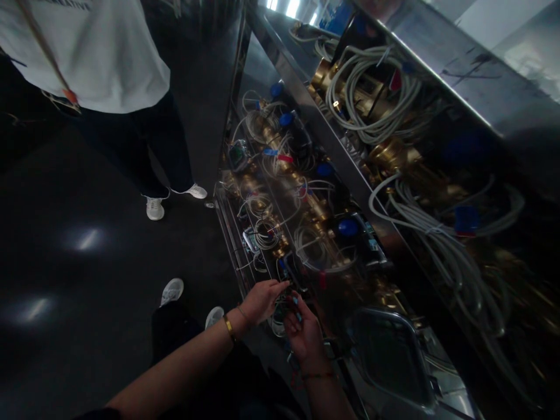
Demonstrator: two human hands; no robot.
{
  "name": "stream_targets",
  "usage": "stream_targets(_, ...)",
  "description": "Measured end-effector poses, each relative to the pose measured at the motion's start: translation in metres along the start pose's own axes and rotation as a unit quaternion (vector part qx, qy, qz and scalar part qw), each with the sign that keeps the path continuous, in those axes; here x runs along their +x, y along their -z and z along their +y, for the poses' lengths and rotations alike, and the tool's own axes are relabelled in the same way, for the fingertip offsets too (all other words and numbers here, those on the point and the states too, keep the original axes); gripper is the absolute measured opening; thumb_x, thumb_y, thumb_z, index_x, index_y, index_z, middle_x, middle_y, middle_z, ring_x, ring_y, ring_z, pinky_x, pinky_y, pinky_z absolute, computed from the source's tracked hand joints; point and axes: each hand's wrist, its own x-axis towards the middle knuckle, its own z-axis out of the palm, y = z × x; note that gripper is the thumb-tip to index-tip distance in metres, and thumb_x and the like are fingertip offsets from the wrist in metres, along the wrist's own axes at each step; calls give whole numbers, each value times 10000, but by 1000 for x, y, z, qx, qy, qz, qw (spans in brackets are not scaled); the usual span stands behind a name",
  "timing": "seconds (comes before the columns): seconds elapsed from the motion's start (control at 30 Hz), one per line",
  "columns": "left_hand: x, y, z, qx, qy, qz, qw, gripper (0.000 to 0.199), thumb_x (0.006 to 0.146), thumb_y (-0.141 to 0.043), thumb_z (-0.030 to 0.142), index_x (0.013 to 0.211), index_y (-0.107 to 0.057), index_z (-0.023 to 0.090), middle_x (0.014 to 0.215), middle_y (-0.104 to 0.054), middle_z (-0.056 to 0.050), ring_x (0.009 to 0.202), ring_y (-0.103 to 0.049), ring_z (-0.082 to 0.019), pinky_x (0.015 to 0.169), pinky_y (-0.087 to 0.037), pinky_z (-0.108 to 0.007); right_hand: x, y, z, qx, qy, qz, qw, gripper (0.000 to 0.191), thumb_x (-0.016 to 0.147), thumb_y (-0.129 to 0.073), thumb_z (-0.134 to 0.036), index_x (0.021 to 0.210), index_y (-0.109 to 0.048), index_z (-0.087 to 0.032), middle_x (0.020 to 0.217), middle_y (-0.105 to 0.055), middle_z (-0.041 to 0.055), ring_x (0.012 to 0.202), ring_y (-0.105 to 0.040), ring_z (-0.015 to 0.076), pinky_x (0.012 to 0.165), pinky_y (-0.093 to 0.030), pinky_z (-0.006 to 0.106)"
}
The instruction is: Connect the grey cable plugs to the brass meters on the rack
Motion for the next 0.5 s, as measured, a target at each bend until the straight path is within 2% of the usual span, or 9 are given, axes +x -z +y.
stream_targets(0.07,1,0,2,-29,25,9,999,442,845,-467,102,1284,-507,136,860,-671,-47,709,-611,-148,673,-469,-245,1,4,1,3,0,-7,1000,441,627,-828,-248,1006,-637,-132,797,-701,-3,369,-272,-19,346,-276,127)
stream_targets(0.13,2,-1,5,-66,52,17,996,305,857,-464,129,1149,-551,112,771,-651,-20,638,-576,-123,614,-430,-219,2,6,2,7,2,2,1000,460,605,-850,-244,996,-639,-126,795,-697,-6,376,-265,-22,345,-273,123)
stream_targets(0.2,2,-1,7,-80,60,13,995,173,864,-450,137,964,-591,121,738,-639,-14,628,-566,-113,596,-408,-206,2,7,2,13,10,26,1000,449,570,-874,-265,924,-639,-119,774,-692,-9,377,-262,-21,337,-268,123)
stream_targets(0.27,1,-1,9,-79,47,3,996,157,870,-450,143,856,-606,141,763,-650,-19,670,-585,-117,628,-415,-205,1,6,1,20,12,41,999,445,548,-889,-310,856,-630,-119,753,-690,-11,377,-266,-19,338,-274,125)
stream_targets(0.37,-1,-1,12,-73,17,9,997,162,868,-466,145,836,-624,156,811,-663,-32,743,-603,-135,694,-433,-221,0,7,1,23,8,29,999,442,568,-879,-360,853,-628,-134,720,-678,-27,377,-269,-13,348,-279,127)
stream_targets(0.5,-2,-4,13,-60,5,36,998,155,826,-483,114,844,-630,158,818,-642,-42,730,-583,-134,668,-425,-220,4,13,3,21,8,10,1000,404,609,-859,-351,886,-638,-156,708,-662,-38,392,-301,-6,360,-278,123)
